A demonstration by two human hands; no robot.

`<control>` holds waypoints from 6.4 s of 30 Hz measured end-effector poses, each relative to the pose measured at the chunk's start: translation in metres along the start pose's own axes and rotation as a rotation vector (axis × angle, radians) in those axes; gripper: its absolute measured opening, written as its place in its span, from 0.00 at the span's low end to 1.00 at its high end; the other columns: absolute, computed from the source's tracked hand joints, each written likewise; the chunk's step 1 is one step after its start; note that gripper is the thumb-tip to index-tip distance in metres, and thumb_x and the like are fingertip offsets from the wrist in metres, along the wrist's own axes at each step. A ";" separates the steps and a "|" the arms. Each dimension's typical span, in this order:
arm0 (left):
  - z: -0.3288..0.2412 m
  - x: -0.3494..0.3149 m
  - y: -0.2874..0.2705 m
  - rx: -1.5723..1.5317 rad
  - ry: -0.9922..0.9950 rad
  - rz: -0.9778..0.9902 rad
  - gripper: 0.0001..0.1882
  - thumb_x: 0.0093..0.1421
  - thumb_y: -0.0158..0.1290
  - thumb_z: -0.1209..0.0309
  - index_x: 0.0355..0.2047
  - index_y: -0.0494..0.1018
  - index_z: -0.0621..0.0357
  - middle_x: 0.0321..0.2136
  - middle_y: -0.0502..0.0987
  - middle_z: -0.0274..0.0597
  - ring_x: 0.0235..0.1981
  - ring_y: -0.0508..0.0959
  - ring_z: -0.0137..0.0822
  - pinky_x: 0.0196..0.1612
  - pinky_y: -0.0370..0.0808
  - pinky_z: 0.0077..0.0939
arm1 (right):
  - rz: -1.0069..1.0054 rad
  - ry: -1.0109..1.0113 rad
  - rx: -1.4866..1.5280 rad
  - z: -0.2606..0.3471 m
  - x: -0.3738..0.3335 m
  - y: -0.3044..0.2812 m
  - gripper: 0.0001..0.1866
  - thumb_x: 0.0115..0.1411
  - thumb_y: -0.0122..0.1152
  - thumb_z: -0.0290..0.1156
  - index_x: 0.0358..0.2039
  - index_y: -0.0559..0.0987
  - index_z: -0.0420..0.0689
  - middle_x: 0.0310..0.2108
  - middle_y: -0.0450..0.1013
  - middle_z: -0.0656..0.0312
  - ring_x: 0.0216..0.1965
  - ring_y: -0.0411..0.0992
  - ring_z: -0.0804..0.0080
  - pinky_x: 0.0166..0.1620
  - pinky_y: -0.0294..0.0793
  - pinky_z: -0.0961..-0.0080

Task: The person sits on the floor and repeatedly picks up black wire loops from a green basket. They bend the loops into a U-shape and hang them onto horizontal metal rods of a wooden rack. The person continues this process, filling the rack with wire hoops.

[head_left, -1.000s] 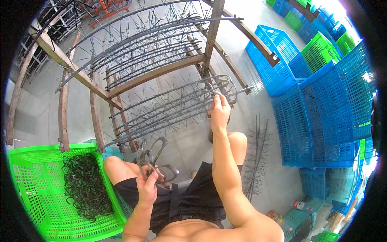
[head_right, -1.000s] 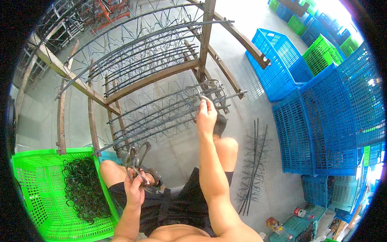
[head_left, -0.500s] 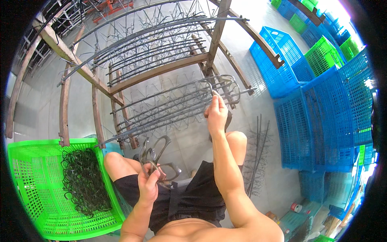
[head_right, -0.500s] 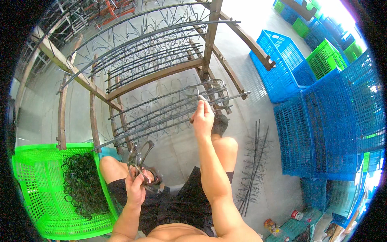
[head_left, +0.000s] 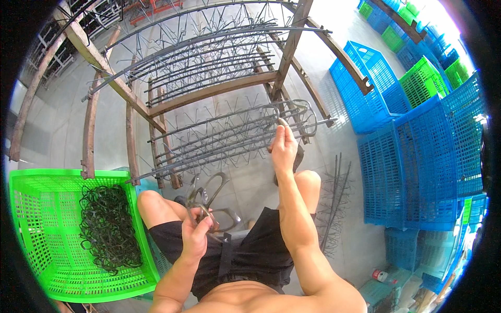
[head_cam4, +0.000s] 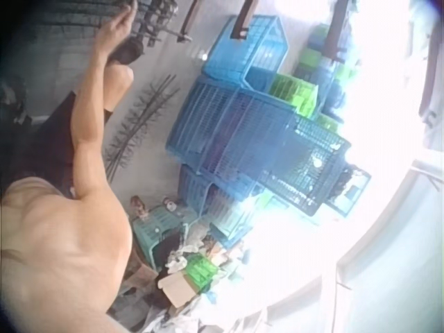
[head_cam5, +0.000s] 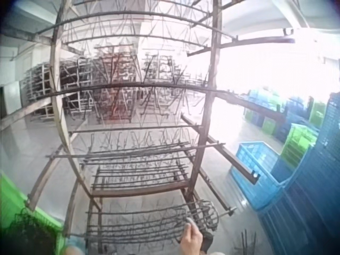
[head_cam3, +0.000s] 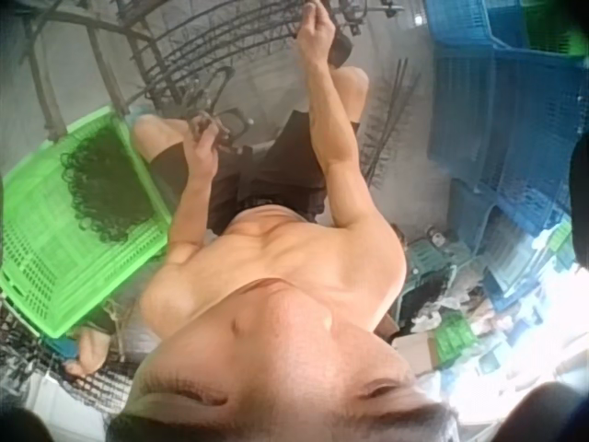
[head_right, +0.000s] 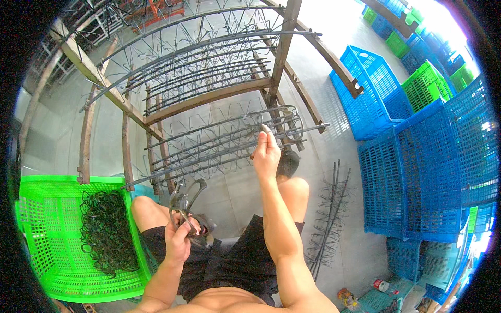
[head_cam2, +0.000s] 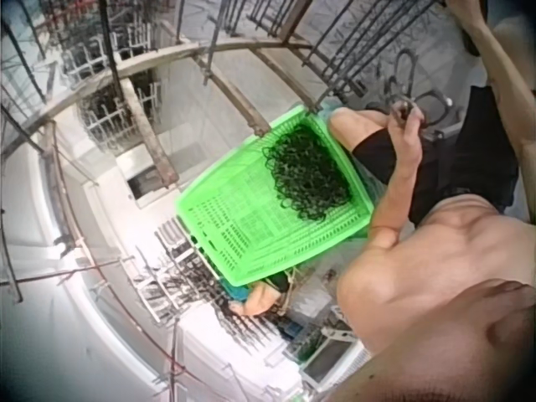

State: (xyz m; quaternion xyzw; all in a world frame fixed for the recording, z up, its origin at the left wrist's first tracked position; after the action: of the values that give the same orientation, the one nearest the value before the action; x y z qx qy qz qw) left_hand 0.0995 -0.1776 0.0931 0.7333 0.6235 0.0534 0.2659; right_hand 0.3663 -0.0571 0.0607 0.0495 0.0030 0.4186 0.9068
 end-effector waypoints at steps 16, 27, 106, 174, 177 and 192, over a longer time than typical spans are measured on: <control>-0.014 -0.006 -0.004 0.123 0.000 -0.121 0.08 0.57 0.47 0.74 0.37 0.67 0.64 0.26 0.70 0.36 0.26 0.70 0.28 0.34 0.69 0.23 | 0.042 0.116 -0.030 0.018 -0.004 -0.016 0.13 0.64 0.46 0.33 0.45 0.68 0.40 0.16 0.63 0.69 0.14 0.59 0.83 0.16 0.59 0.84; -0.015 -0.011 -0.011 0.324 0.108 -0.076 0.10 0.59 0.50 0.72 0.38 0.67 0.65 0.29 0.72 0.36 0.28 0.70 0.24 0.35 0.68 0.18 | 0.880 -0.104 -0.084 0.063 -0.163 0.027 0.25 0.60 0.50 0.31 0.57 0.59 0.39 0.43 0.63 0.54 0.47 0.63 0.63 0.50 0.64 0.67; -0.023 0.003 -0.039 -0.067 -0.075 -0.126 0.09 0.56 0.43 0.76 0.37 0.70 0.63 0.32 0.75 0.43 0.30 0.76 0.32 0.35 0.74 0.27 | 0.113 0.017 -0.142 0.004 -0.048 0.066 0.17 0.64 0.47 0.36 0.50 0.71 0.39 0.13 0.58 0.73 0.14 0.56 0.87 0.17 0.57 0.86; -0.031 -0.014 -0.065 0.208 -0.205 0.146 0.05 0.60 0.49 0.71 0.34 0.68 0.59 0.38 0.72 0.38 0.30 0.72 0.23 0.28 0.70 0.15 | -0.224 0.007 -0.187 0.003 -0.086 0.127 0.14 0.63 0.46 0.32 0.45 0.73 0.38 0.32 0.73 0.60 0.31 0.68 0.76 0.37 0.69 0.78; -0.031 -0.013 -0.066 0.216 -0.170 0.163 0.07 0.63 0.46 0.67 0.35 0.68 0.58 0.37 0.72 0.36 0.30 0.72 0.23 0.29 0.70 0.15 | -0.178 0.053 -0.187 0.003 -0.083 0.127 0.14 0.63 0.44 0.32 0.44 0.72 0.38 0.26 0.69 0.65 0.25 0.65 0.80 0.30 0.66 0.81; -0.025 -0.009 -0.067 0.236 -0.162 0.123 0.08 0.64 0.43 0.66 0.35 0.68 0.57 0.33 0.72 0.32 0.29 0.71 0.21 0.30 0.67 0.13 | 0.128 0.187 0.188 -0.008 -0.098 0.128 0.18 0.65 0.45 0.34 0.53 0.68 0.41 0.14 0.59 0.72 0.15 0.57 0.87 0.18 0.60 0.85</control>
State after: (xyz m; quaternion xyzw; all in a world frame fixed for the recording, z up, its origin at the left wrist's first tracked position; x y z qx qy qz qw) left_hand 0.0273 -0.1725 0.0863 0.7981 0.5558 -0.0635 0.2237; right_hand 0.2052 -0.0479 0.0614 0.0951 0.1237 0.4761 0.8655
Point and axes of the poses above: each hand's wrist, its own x-axis towards the middle knuckle, its own y-axis out of the palm, z = x × y, the point moved 1 cm from there along x, towards the middle knuckle
